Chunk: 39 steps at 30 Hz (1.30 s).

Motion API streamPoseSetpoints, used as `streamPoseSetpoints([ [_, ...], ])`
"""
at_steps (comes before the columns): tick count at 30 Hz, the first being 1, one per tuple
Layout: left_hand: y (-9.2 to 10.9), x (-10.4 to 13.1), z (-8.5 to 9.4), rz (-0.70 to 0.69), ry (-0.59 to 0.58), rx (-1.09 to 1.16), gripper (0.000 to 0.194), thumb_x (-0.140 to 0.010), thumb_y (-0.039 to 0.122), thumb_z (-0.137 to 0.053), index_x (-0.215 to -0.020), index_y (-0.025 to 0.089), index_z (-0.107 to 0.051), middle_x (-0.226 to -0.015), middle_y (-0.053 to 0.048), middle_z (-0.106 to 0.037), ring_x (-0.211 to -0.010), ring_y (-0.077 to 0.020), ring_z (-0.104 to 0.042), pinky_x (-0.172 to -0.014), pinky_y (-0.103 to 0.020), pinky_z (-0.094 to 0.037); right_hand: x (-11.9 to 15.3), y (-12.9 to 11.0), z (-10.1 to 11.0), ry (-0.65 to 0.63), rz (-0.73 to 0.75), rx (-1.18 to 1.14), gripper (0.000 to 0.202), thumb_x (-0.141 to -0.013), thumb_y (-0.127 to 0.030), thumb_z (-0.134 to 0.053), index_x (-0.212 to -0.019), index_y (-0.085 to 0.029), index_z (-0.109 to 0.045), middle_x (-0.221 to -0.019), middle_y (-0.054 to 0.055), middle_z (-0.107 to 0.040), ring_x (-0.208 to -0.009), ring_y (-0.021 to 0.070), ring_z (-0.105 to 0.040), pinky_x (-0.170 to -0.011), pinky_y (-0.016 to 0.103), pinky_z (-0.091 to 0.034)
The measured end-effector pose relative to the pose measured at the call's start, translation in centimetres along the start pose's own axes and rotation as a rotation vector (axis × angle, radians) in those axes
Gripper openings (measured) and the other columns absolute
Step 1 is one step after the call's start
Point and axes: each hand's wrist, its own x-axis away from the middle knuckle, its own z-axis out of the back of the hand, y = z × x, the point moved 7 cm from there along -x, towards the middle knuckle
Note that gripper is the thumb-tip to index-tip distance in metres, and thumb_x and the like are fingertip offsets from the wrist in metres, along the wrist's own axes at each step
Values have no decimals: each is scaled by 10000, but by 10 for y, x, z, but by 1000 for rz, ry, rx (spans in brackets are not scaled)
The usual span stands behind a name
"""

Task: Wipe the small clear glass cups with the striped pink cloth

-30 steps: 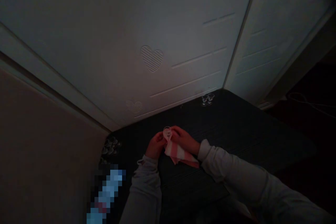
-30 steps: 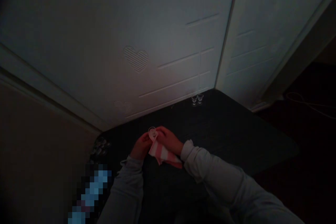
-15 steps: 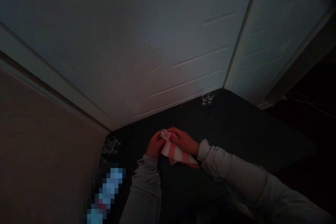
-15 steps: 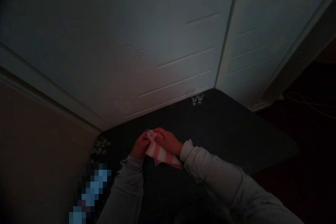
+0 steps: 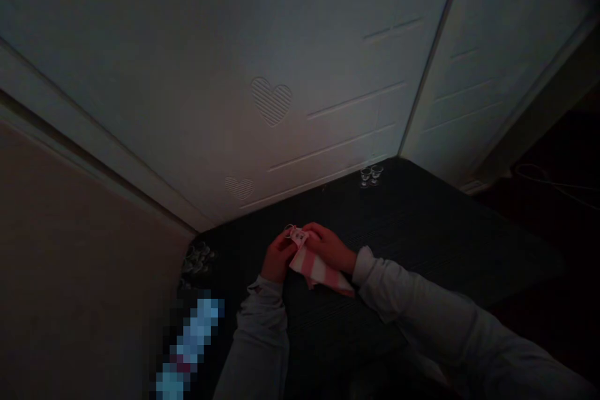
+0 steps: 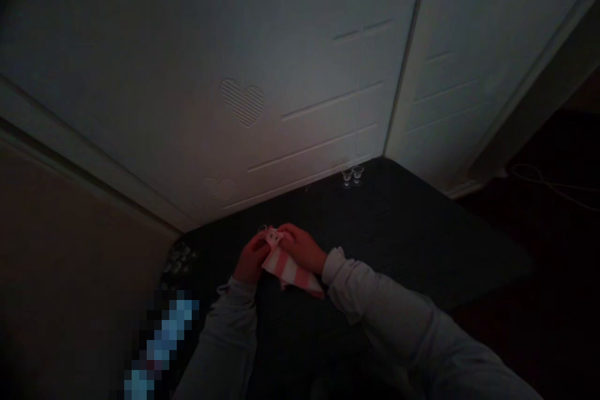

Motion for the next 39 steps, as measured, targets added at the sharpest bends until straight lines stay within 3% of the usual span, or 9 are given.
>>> streamPoseSetpoints([
  [5, -1, -1, 4, 14, 21, -47, 375, -528, 173, -693, -899, 172, -639, -925, -52, -653, -882, -211, -578, -815, -334, -393, 0, -4, -4, -75, -15, 11, 187, -760, -229, -486, -914, -167, -572, -861, 25, -589, -782, 148, -529, -731, 281, -408],
  [17, 0, -2, 7, 12, 80, -87, 269, -503, 146, -666, -768, 163, -622, -781, -15, -649, -728, -166, -582, -719, -291, -411, 1, 0, -5, -90, -28, 7, 192, -756, -206, -491, -928, -181, -572, -867, 12, -590, -787, 147, -532, -734, 283, -410],
  [24, -4, -3, 7, 36, 58, -59, 226, -516, 143, -647, -739, 165, -613, -731, 3, -636, -639, -134, -563, -660, -271, -412, 3, -4, -6, -108, -6, -3, 221, -766, -207, -482, -975, -186, -551, -933, 21, -581, -840, 153, -528, -777, 297, -401],
  [30, -1, -1, 5, 15, 58, -69, 229, -545, 176, -632, -773, 173, -614, -735, 7, -624, -666, -144, -567, -650, -267, -415, 4, -3, -6, -93, -11, 25, 236, -745, -210, -512, -979, -192, -535, -921, 17, -573, -831, 155, -523, -785, 307, -398],
  [36, 7, 2, -4, -63, 0, 68, 444, -494, 129, -674, -925, 210, -605, -976, -27, -619, -924, -192, -551, -831, -313, -392, 2, -4, -2, -3, 10, 23, 212, -724, -168, -496, -931, -197, -529, -863, 1, -564, -804, 150, -514, -751, 290, -402],
  [39, 6, 1, -2, -69, 39, 61, 384, -532, 186, -689, -907, 195, -607, -989, -39, -615, -924, -188, -551, -841, -321, -388, 2, -3, 1, 21, -4, 52, 187, -731, -175, -488, -910, -195, -537, -842, 1, -566, -795, 151, -513, -749, 290, -397],
])
